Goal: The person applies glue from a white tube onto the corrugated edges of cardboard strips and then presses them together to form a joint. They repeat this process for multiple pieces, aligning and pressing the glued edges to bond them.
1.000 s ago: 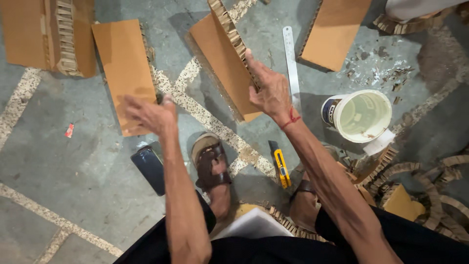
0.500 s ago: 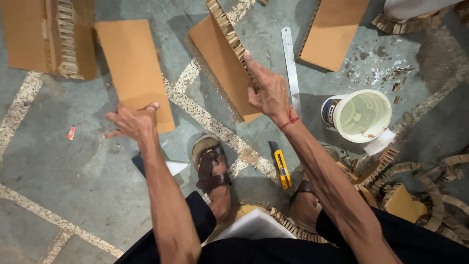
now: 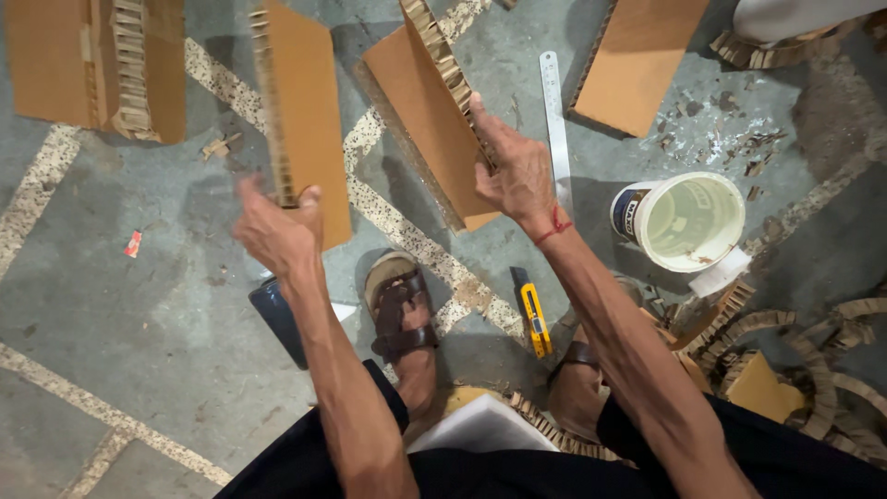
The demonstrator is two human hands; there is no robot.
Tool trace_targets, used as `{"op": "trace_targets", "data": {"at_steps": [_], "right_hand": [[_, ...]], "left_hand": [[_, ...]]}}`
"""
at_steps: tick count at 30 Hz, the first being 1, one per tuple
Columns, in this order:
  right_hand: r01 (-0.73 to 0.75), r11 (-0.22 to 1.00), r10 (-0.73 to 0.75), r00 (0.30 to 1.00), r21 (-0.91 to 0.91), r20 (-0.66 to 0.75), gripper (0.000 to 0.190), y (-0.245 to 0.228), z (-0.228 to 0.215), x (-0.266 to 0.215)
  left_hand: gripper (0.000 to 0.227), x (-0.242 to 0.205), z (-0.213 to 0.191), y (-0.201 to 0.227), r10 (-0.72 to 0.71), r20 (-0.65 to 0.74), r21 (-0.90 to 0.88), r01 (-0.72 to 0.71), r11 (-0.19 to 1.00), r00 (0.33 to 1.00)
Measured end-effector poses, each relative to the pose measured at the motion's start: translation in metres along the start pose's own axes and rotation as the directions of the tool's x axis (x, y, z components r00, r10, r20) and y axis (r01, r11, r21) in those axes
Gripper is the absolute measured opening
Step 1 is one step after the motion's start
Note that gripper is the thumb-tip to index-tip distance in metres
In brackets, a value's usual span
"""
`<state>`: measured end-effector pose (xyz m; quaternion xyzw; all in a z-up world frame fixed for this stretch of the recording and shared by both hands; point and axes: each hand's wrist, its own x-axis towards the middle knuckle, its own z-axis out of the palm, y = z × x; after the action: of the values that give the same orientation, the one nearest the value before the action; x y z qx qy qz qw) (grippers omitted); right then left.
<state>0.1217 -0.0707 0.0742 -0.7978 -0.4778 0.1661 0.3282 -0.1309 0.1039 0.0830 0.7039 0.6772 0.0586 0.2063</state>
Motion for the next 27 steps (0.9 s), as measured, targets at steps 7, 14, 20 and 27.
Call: {"op": "trace_targets", "data": {"at_steps": [7,14,20,27], "right_hand": [[-0.026,1.0,0.026,0.999,-0.01,0.027,0.09,-0.003,-0.003,0.001],[-0.006,1.0,0.006,1.0,-0.007,0.012,0.09,-0.004,-0.001,0.0],[-0.001,1.0,0.0,1.0,0.018,0.019,0.089,-0.004,-0.003,0.002],[0.003,1.0,-0.003,1.0,-0.005,0.006,0.087,-0.001,-0.001,0.001]], "left_hand": [[0.052,-0.015,0.021,0.018,-0.161,0.148,-0.369,0.206,0.906,0.976],[0.071,-0.018,0.06,0.017,-0.021,0.24,-0.135,0.055,0.989,0.971],[0.08,-0.022,0.075,0.028,-0.106,0.283,0.006,0.108,0.994,0.953],[0.074,-0.031,0.089,0.032,-0.168,0.284,-0.02,0.18,0.983,0.944]]}}
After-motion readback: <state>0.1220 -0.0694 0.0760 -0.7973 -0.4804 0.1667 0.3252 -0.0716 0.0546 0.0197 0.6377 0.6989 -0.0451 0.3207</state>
